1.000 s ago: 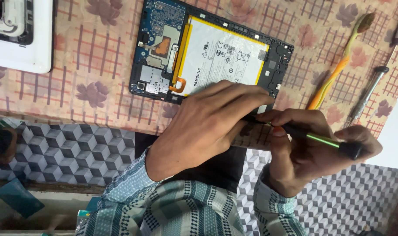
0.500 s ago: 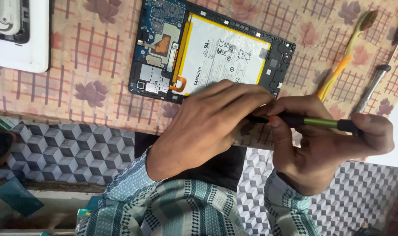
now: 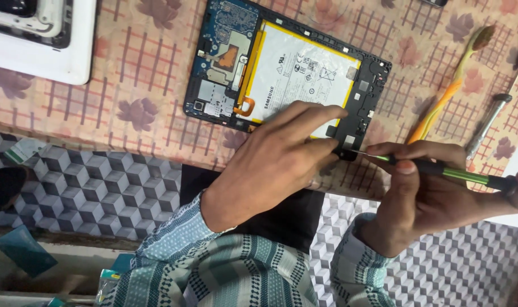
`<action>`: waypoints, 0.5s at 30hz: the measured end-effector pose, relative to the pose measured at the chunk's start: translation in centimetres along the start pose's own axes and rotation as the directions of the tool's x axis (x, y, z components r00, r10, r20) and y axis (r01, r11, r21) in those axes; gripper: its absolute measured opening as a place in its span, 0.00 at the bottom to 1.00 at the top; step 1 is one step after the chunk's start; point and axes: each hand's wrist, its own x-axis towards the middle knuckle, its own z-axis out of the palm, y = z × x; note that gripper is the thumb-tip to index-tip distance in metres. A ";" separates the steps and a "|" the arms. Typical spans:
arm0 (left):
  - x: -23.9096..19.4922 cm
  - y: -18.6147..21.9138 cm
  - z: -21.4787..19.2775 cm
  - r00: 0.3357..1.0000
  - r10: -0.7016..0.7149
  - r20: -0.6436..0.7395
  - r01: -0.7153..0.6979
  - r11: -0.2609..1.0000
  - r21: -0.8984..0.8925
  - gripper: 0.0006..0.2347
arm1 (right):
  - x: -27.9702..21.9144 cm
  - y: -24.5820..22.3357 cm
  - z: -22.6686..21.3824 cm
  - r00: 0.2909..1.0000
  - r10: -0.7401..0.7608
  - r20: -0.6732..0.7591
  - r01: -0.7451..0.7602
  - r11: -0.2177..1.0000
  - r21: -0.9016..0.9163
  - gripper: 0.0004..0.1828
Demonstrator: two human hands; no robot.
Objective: The person reassembles a disassembled tablet by placing a black internal bracket over the battery and securing it with multiple screws using a screwdriver. The person repeatedly picks up screws, aligns them, and tightens them into place.
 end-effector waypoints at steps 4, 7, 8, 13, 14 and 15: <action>-0.5 0.3 -0.4 0.999 0.040 0.031 -0.042 0.997 0.061 0.08 | -1.1 0.3 0.5 0.981 0.137 -0.134 -0.111 0.977 0.185 0.41; -0.6 0.5 -0.4 0.996 0.067 0.051 -0.073 0.991 0.115 0.09 | -1.2 0.8 0.4 0.977 0.165 -0.135 -0.134 0.968 0.213 0.42; -0.7 0.6 -0.4 0.996 0.070 0.054 -0.076 0.989 0.129 0.09 | -1.2 0.9 0.3 0.976 0.167 -0.139 -0.137 0.969 0.204 0.43; -0.7 0.7 -0.4 0.992 0.093 0.091 -0.108 0.978 0.179 0.10 | -1.5 1.3 0.0 0.971 0.177 -0.160 -0.140 0.965 0.220 0.44; -0.8 0.8 -0.4 0.991 0.097 0.093 -0.113 0.977 0.182 0.13 | -1.6 1.2 -0.1 0.968 0.191 -0.160 -0.152 0.962 0.226 0.44; -0.8 0.8 -0.4 0.990 0.102 0.096 -0.118 0.976 0.184 0.15 | -1.6 1.3 -0.2 0.969 0.193 -0.152 -0.155 0.960 0.233 0.43</action>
